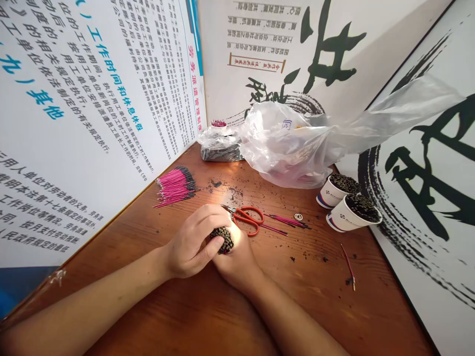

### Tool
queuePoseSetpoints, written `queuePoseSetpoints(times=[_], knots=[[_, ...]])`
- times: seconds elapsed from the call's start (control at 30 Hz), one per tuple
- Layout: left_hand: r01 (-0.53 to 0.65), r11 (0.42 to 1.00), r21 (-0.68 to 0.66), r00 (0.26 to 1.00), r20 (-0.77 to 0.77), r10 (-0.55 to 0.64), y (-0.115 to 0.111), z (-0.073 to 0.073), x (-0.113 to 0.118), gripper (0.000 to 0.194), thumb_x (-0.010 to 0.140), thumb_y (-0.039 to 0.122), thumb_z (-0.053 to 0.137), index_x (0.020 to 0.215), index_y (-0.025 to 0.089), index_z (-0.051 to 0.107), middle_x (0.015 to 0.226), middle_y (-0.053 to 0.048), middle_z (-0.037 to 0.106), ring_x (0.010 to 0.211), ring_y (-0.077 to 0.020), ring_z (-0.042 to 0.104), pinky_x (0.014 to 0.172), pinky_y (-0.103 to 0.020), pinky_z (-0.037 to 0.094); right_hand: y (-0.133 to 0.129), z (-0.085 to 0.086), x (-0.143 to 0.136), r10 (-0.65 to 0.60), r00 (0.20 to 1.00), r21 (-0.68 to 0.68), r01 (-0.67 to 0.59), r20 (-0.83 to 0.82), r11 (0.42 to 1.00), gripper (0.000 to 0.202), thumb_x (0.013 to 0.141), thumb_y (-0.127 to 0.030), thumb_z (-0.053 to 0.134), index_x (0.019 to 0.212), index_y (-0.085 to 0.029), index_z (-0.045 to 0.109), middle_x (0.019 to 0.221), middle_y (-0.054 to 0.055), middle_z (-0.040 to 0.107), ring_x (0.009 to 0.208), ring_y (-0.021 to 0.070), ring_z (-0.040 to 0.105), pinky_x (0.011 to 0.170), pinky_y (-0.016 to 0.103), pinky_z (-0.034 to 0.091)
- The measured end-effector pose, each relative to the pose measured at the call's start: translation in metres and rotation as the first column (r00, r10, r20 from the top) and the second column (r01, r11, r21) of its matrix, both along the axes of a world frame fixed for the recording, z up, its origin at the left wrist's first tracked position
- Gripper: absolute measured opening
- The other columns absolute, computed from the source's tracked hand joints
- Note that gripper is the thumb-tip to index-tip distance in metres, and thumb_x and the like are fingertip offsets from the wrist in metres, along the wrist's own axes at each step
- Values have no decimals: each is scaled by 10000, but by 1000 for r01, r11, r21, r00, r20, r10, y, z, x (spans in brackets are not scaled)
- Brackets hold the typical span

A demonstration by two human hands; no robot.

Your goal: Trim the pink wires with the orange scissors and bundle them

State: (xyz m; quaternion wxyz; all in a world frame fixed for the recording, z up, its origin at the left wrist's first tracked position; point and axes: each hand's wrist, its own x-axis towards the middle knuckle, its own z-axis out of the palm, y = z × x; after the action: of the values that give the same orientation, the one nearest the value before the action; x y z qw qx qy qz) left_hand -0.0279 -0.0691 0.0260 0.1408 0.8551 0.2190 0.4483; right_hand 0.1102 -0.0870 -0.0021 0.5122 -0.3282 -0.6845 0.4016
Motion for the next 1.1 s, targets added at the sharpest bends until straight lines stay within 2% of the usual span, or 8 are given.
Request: queuePoseSetpoints(times=[0.13, 0.3, 0.5, 0.73, 0.87, 1.1], knots=[[-9, 1000, -8, 999, 39, 10, 0, -1, 0, 200, 872, 112, 408, 1039, 169, 503, 969, -97, 575, 922, -212, 537, 836, -378, 479, 0, 2, -1, -5, 1000, -8, 5, -6, 1000, 203, 770, -105, 605, 959, -180, 603, 915, 52, 670, 809, 188, 631, 733, 315, 553], [-45, 999, -17, 998, 51, 46, -1, -1, 0, 161, 833, 68, 411, 920, 187, 475, 907, -76, 549, 882, -199, 521, 796, -358, 482, 0, 5, -2, -24, 999, -50, 23, -31, 999, 166, 779, -125, 600, 931, -185, 574, 877, 32, 641, 767, 167, 592, 687, 290, 541], [-70, 997, 22, 997, 18, 70, -2, 2, 1, 202, 810, 18, 415, 853, 183, 524, 926, -74, 572, 872, -180, 534, 791, -333, 481, 0, 8, -2, -36, 998, -48, 34, -46, 998, 117, 775, -130, 587, 866, -194, 551, 851, 16, 623, 765, 163, 587, 666, 279, 528], [-114, 992, 60, 993, 17, 114, 0, 1, 2, 262, 774, -13, 456, 909, 177, 576, 932, -62, 594, 850, -166, 542, 784, -320, 471, 2, 7, -2, -21, 997, -91, 14, -77, 996, 168, 765, -104, 607, 896, -199, 561, 882, 11, 641, 806, 168, 609, 677, 268, 517], [-117, 991, 60, 992, -30, 119, 3, 5, -1, 232, 780, 6, 474, 895, 172, 590, 909, -57, 602, 841, -168, 529, 787, -329, 451, 2, 7, -2, -24, 998, -91, 19, -55, 996, 141, 768, -122, 612, 883, -192, 570, 931, 31, 667, 820, 176, 619, 685, 275, 521], [-75, 996, 47, 975, -208, 83, 10, 21, -11, 111, 897, 150, 511, 862, 176, 614, 891, -50, 608, 849, -170, 529, 826, -332, 417, 3, 11, -2, -47, 999, -66, 48, 7, 997, 165, 808, -152, 585, 970, -182, 599, 939, 50, 678, 821, 186, 621, 718, 304, 536]])
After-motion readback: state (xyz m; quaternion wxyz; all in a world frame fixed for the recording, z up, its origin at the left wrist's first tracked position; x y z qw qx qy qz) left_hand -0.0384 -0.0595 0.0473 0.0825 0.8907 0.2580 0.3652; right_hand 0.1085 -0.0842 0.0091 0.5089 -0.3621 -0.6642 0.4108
